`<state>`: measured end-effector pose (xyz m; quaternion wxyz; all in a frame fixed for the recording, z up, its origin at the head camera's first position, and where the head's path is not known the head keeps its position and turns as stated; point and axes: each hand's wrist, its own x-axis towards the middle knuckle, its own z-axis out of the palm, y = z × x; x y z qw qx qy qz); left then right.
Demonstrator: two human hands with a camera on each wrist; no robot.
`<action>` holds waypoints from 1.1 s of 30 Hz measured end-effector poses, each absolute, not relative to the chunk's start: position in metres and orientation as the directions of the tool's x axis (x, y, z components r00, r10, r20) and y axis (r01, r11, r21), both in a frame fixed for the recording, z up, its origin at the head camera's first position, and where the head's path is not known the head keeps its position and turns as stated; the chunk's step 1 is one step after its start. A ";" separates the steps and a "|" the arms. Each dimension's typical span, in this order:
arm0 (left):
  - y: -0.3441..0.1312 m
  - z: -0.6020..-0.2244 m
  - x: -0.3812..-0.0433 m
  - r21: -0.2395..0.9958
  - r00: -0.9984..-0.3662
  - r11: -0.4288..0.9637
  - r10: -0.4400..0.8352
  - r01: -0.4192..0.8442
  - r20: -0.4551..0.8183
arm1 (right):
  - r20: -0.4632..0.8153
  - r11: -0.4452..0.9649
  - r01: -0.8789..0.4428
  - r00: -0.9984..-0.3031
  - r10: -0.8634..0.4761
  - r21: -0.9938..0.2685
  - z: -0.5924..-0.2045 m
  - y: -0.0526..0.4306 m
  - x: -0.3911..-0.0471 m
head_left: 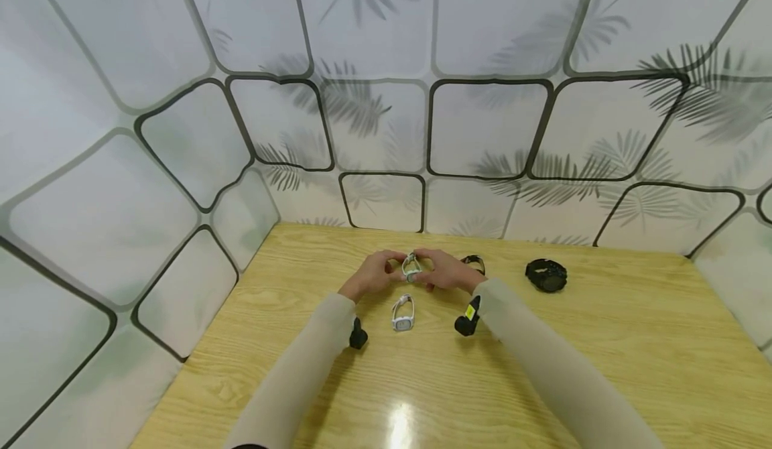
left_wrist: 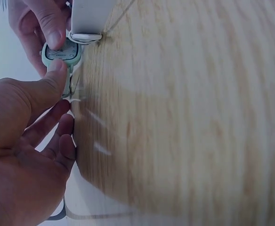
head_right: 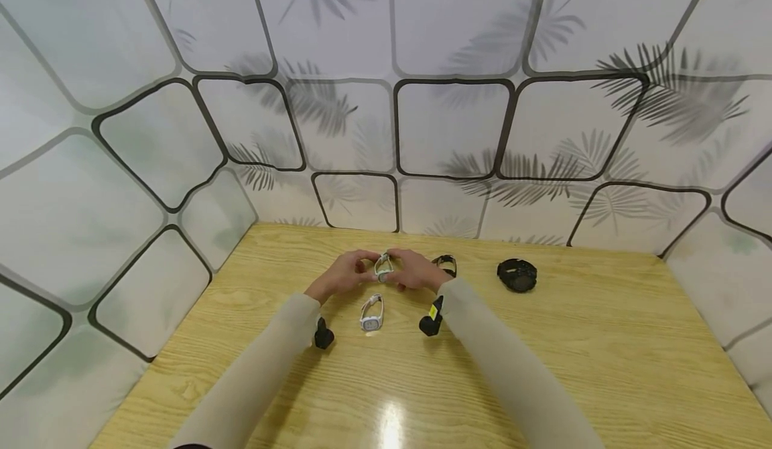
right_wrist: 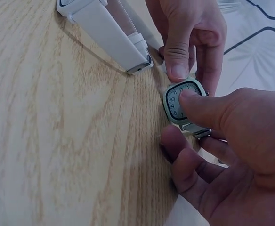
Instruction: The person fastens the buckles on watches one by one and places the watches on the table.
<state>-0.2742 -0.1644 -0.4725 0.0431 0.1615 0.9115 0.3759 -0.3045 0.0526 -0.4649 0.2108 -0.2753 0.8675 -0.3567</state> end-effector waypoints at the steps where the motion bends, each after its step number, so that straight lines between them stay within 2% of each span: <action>1: -0.164 -0.472 -0.274 0.699 -0.944 0.665 0.326 0.263 0.044 | -0.171 0.597 -0.330 -0.759 -0.628 -0.731 -0.465 0.052 -0.304; 14: -0.164 -0.472 -0.273 0.692 -0.944 0.672 0.329 0.262 0.038 | -0.192 0.625 -0.317 -0.769 -0.609 -0.713 -0.463 0.052 -0.303; 33: -0.165 -0.469 -0.272 0.690 -0.938 0.675 0.345 0.261 0.017 | -0.211 0.602 -0.264 -0.770 -0.602 -0.754 -0.464 0.053 -0.303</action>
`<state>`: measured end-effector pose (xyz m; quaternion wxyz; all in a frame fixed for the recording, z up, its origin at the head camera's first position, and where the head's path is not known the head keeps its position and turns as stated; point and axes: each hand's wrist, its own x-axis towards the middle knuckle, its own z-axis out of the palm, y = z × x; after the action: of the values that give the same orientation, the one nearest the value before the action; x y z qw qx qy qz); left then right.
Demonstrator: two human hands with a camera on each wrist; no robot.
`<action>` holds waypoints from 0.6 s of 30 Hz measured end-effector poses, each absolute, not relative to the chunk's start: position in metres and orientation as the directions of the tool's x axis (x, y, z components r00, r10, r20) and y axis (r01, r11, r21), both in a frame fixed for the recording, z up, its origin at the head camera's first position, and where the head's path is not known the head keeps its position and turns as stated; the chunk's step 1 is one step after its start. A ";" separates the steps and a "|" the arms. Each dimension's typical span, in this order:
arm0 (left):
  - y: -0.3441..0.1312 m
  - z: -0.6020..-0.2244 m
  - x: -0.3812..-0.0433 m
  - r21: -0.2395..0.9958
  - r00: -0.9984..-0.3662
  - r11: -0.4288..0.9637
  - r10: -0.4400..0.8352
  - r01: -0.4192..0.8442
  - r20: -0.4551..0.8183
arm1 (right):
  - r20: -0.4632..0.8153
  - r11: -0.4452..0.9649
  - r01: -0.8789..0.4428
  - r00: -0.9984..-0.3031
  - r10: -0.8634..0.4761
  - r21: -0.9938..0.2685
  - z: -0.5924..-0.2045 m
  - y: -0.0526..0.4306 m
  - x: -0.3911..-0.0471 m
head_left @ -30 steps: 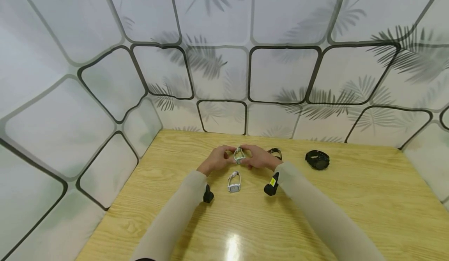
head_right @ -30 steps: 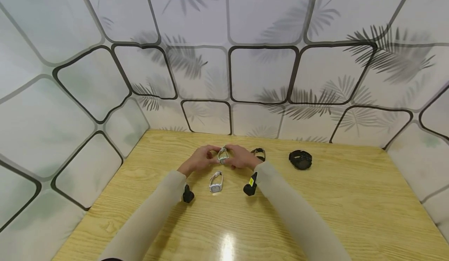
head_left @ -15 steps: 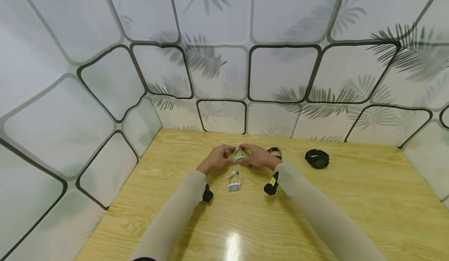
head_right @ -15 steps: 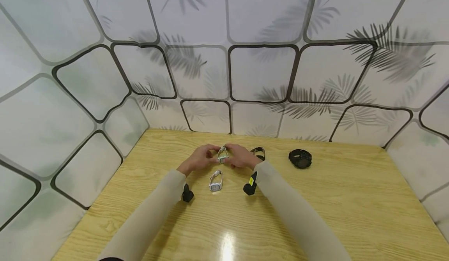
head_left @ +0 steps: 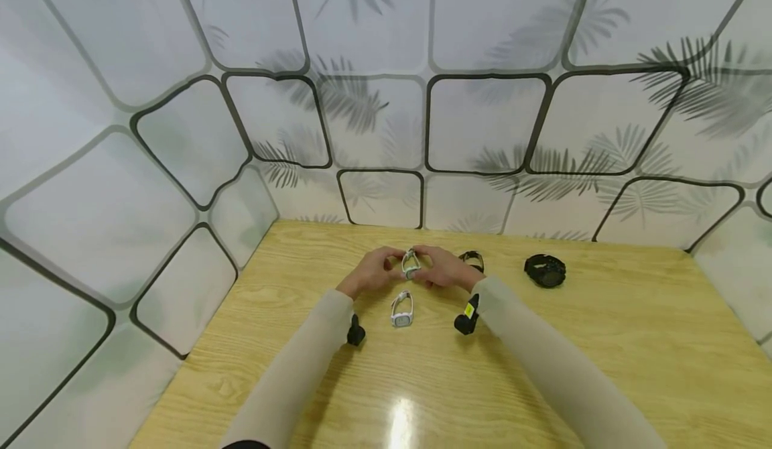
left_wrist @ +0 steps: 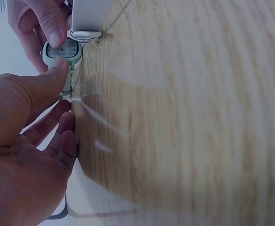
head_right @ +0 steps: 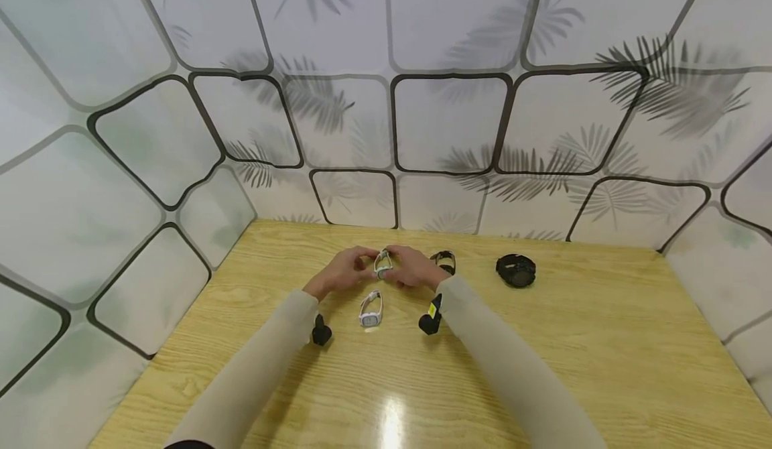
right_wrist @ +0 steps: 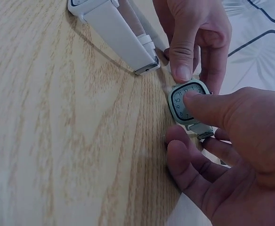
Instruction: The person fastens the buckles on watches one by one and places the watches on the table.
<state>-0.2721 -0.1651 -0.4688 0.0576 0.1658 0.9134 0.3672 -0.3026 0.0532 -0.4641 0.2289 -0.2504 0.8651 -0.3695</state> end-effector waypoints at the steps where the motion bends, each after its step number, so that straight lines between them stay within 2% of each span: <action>1: -0.166 -0.468 -0.272 0.689 -0.939 0.677 0.345 0.256 0.010 | -0.215 0.606 -0.261 -0.772 -0.599 -0.751 -0.464 0.053 -0.302; 14: -0.170 -0.459 -0.267 0.699 -0.947 0.673 0.321 0.242 0.018 | -0.183 0.602 -0.281 -0.783 -0.594 -0.747 -0.453 0.055 -0.299; 18: -0.171 -0.459 -0.263 0.700 -0.952 0.675 0.306 0.233 0.022 | -0.126 0.572 -0.316 -0.788 -0.602 -0.756 -0.452 0.058 -0.295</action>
<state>-0.2634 -0.1710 -0.4594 0.0487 0.1477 0.9139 0.3750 -0.2954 0.0576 -0.4520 0.1886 -0.2650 0.8664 -0.3788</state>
